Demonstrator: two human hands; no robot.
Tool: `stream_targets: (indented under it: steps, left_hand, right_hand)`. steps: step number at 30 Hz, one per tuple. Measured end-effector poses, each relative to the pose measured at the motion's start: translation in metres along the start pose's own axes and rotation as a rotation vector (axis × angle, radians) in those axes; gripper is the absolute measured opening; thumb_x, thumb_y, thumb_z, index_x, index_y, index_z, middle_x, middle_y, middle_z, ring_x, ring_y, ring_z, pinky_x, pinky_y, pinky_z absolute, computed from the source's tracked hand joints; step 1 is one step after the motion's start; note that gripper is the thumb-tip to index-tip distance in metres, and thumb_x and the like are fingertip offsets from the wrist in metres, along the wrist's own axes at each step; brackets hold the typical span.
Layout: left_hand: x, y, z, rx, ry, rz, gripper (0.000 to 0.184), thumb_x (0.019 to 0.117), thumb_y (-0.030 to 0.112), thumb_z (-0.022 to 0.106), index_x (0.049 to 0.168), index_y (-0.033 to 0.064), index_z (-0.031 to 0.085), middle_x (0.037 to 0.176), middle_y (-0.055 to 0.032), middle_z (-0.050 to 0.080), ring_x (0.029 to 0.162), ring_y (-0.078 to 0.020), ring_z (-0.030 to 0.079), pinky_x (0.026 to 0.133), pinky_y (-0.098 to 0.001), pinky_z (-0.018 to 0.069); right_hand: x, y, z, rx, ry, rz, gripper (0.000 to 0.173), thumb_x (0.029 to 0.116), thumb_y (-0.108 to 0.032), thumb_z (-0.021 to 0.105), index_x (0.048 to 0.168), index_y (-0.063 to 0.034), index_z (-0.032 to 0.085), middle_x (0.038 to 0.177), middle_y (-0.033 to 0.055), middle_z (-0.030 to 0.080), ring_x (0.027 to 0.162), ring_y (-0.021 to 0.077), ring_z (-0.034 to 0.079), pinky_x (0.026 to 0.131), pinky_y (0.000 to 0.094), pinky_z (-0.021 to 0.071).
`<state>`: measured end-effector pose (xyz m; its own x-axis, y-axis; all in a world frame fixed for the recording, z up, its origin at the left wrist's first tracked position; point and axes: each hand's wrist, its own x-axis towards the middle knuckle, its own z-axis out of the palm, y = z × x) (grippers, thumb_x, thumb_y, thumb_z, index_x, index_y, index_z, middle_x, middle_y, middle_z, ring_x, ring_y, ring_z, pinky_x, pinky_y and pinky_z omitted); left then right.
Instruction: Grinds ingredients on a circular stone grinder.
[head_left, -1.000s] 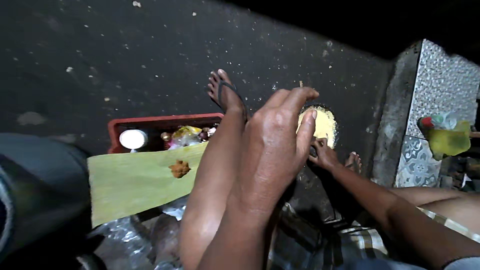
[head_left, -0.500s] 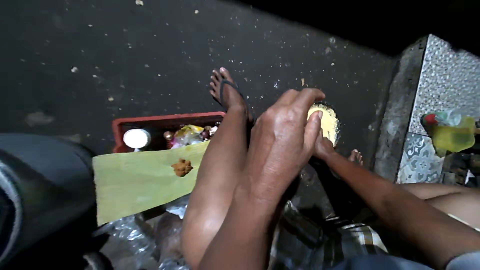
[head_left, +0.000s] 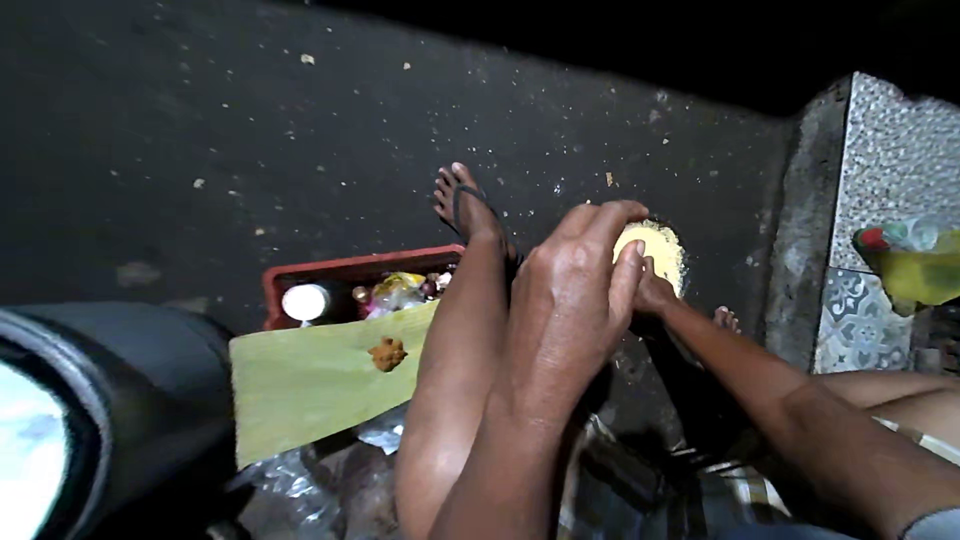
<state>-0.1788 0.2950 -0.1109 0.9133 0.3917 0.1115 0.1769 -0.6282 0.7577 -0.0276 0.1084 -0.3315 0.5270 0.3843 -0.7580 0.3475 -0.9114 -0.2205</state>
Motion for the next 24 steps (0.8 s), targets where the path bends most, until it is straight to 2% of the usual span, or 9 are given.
stream_targets:
  steps: [3, 5, 7, 11, 14, 16, 18, 21, 24]
  left_hand:
    - [-0.001, -0.002, -0.001, 0.000, 0.032, -0.001, 0.027, 0.1020, 0.020, 0.057, 0.125, 0.0114, 0.069, 0.110, -0.0051, 0.070, 0.082, -0.0127, 0.068, 0.072, -0.0319, 0.0578]
    - [-0.005, -0.003, -0.002, 0.000, 0.030, -0.015, 0.027, 0.1016, 0.019, 0.057, 0.125, 0.0107, 0.069, 0.109, -0.0057, 0.070, 0.082, -0.0126, 0.068, 0.072, -0.0318, 0.0578]
    - [-0.004, -0.002, -0.002, -0.017, 0.019, -0.012, 0.028, 0.1017, 0.018, 0.058, 0.126, 0.0104, 0.068, 0.110, -0.0056, 0.070, 0.081, -0.0114, 0.068, 0.071, -0.0309, 0.0588]
    - [0.002, 0.003, -0.004, -0.018, 0.059, -0.006, 0.028, 0.1015, 0.019, 0.057, 0.125, 0.0108, 0.069, 0.108, -0.0037, 0.069, 0.077, -0.0092, 0.065, 0.068, -0.0281, 0.0561]
    - [0.003, 0.002, -0.005, -0.017, 0.091, 0.009, 0.028, 0.1009, 0.019, 0.057, 0.124, 0.0104, 0.069, 0.109, -0.0025, 0.070, 0.085, -0.0080, 0.067, 0.073, -0.0267, 0.0570]
    - [0.003, 0.002, -0.004, -0.015, 0.118, 0.007, 0.027, 0.1003, 0.019, 0.058, 0.123, 0.0098, 0.070, 0.108, -0.0020, 0.069, 0.084, -0.0063, 0.065, 0.072, -0.0238, 0.0549]
    - [0.002, 0.001, -0.004, -0.006, 0.104, -0.004, 0.027, 0.1005, 0.018, 0.058, 0.123, 0.0096, 0.070, 0.109, -0.0029, 0.070, 0.086, -0.0072, 0.066, 0.074, -0.0249, 0.0561]
    - [0.005, 0.004, 0.000, -0.023, 0.100, 0.010, 0.027, 0.1013, 0.016, 0.058, 0.125, 0.0079, 0.069, 0.115, -0.0059, 0.071, 0.095, -0.0101, 0.069, 0.083, -0.0277, 0.0583]
    - [0.011, 0.003, -0.002, -0.052, 0.156, 0.030, 0.026, 0.1014, 0.015, 0.058, 0.124, 0.0051, 0.069, 0.114, -0.0079, 0.071, 0.099, -0.0108, 0.070, 0.089, -0.0278, 0.0581]
  right_hand:
    - [0.035, 0.022, -0.032, 0.385, 0.036, -0.078, 0.064, 0.0879, -0.027, 0.081, 0.142, -0.0090, 0.053, 0.143, 0.0298, 0.051, 0.120, 0.0458, 0.058, 0.095, 0.0643, 0.0499]
    - [0.044, 0.020, -0.053, 0.393, 0.089, -0.071, 0.066, 0.0894, -0.029, 0.081, 0.145, -0.0083, 0.052, 0.149, 0.0316, 0.045, 0.133, 0.0474, 0.050, 0.105, 0.0660, 0.0448]
    - [0.050, 0.017, -0.065, 0.325, 0.147, -0.032, 0.067, 0.0888, -0.029, 0.081, 0.146, -0.0110, 0.052, 0.153, 0.0321, 0.039, 0.134, 0.0491, 0.047, 0.102, 0.0673, 0.0449]
    - [0.036, 0.016, -0.036, 0.093, 0.067, -0.012, 0.070, 0.0840, -0.033, 0.084, 0.144, -0.0158, 0.053, 0.153, 0.0323, 0.038, 0.121, 0.0523, 0.057, 0.089, 0.0710, 0.0515]
    - [0.000, 0.027, 0.009, -0.131, 0.014, -0.015, 0.069, 0.0892, -0.042, 0.074, 0.150, -0.0206, 0.050, 0.158, 0.0251, 0.038, 0.105, 0.0439, 0.068, 0.086, 0.0612, 0.0563]
    - [0.000, 0.039, 0.024, -0.157, 0.101, -0.019, 0.062, 0.0929, -0.044, 0.069, 0.147, -0.0188, 0.054, 0.158, 0.0231, 0.038, 0.106, 0.0427, 0.068, 0.087, 0.0583, 0.0565]
    - [0.011, 0.032, 0.016, -0.092, 0.182, 0.012, 0.060, 0.0944, -0.041, 0.070, 0.146, -0.0146, 0.055, 0.158, 0.0246, 0.039, 0.106, 0.0444, 0.067, 0.087, 0.0597, 0.0560]
    - [0.033, 0.020, -0.009, 0.003, 0.308, 0.067, 0.066, 0.0870, -0.033, 0.079, 0.146, -0.0177, 0.054, 0.157, 0.0239, 0.038, 0.095, 0.0435, 0.069, 0.077, 0.0594, 0.0586]
    - [0.033, 0.010, -0.021, 0.084, 0.238, 0.095, 0.069, 0.0874, -0.034, 0.080, 0.148, -0.0186, 0.051, 0.157, 0.0273, 0.035, 0.101, 0.0459, 0.067, 0.081, 0.0620, 0.0572]
